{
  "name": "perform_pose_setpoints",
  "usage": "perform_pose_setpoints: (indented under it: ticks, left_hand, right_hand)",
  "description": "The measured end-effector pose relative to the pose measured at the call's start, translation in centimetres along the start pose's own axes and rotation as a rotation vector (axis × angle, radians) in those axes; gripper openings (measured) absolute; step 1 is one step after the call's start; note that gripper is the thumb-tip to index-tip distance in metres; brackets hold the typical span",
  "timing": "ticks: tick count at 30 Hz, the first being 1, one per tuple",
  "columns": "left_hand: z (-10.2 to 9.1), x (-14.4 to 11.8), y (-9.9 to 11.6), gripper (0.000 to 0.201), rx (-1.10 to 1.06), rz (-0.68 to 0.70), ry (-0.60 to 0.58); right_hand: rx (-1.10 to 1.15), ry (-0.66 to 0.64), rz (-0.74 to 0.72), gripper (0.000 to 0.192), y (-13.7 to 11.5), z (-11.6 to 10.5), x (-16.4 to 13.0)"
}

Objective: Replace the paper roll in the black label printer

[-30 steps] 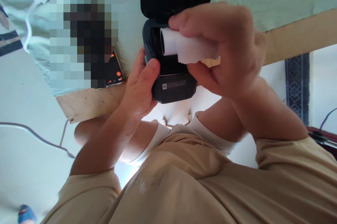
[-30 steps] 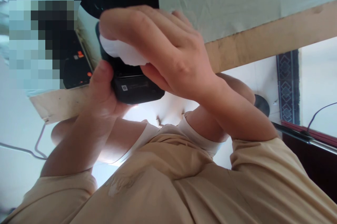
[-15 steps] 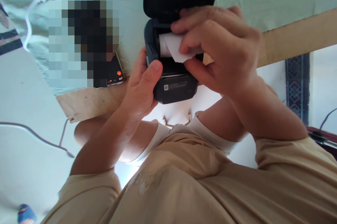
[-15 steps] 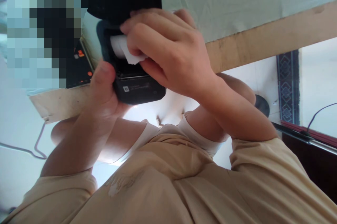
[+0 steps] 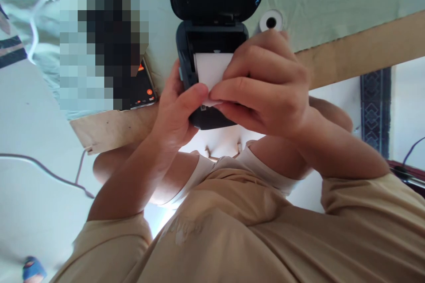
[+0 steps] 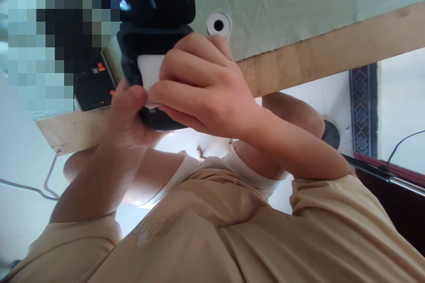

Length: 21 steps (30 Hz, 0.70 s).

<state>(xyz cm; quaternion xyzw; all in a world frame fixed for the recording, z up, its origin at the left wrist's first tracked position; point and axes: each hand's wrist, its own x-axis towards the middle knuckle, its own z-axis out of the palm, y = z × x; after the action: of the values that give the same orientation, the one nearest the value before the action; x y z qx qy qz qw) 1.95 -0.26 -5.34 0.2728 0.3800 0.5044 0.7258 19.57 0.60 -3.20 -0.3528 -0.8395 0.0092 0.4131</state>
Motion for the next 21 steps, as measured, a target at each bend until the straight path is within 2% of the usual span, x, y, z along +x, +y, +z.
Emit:
perform_pose_setpoints:
  ticks: [4, 8, 11, 16, 21]
  left_hand:
    - [0.1, -0.2, 0.3, 0.042, 0.048, -0.019, 0.029]
    - [-0.1, -0.3, 0.2, 0.05, 0.061, -0.027, 0.024]
    - [-0.2, -0.3, 0.0, 0.052, 0.037, -0.006, 0.01]
    - [-0.3, -0.2, -0.2, 0.045, 0.017, 0.012, 0.018]
    - [-0.6, -0.4, -0.4, 0.05, 0.065, 0.002, 0.028]
  right_hand:
    - [0.074, -0.024, -0.004, 0.023, 0.2, -0.5, 0.2]
    - [-0.01, -0.12, 0.153, 0.029, 0.1, -1.1, 0.4]
    - [-0.006, -0.151, 0.191, 0.028, -0.1, -1.2, 0.4]
    - [0.062, -0.173, 0.192, 0.033, 0.2, -1.3, 0.2]
    - [0.052, -0.112, 0.102, 0.034, 0.8, -1.6, 0.3]
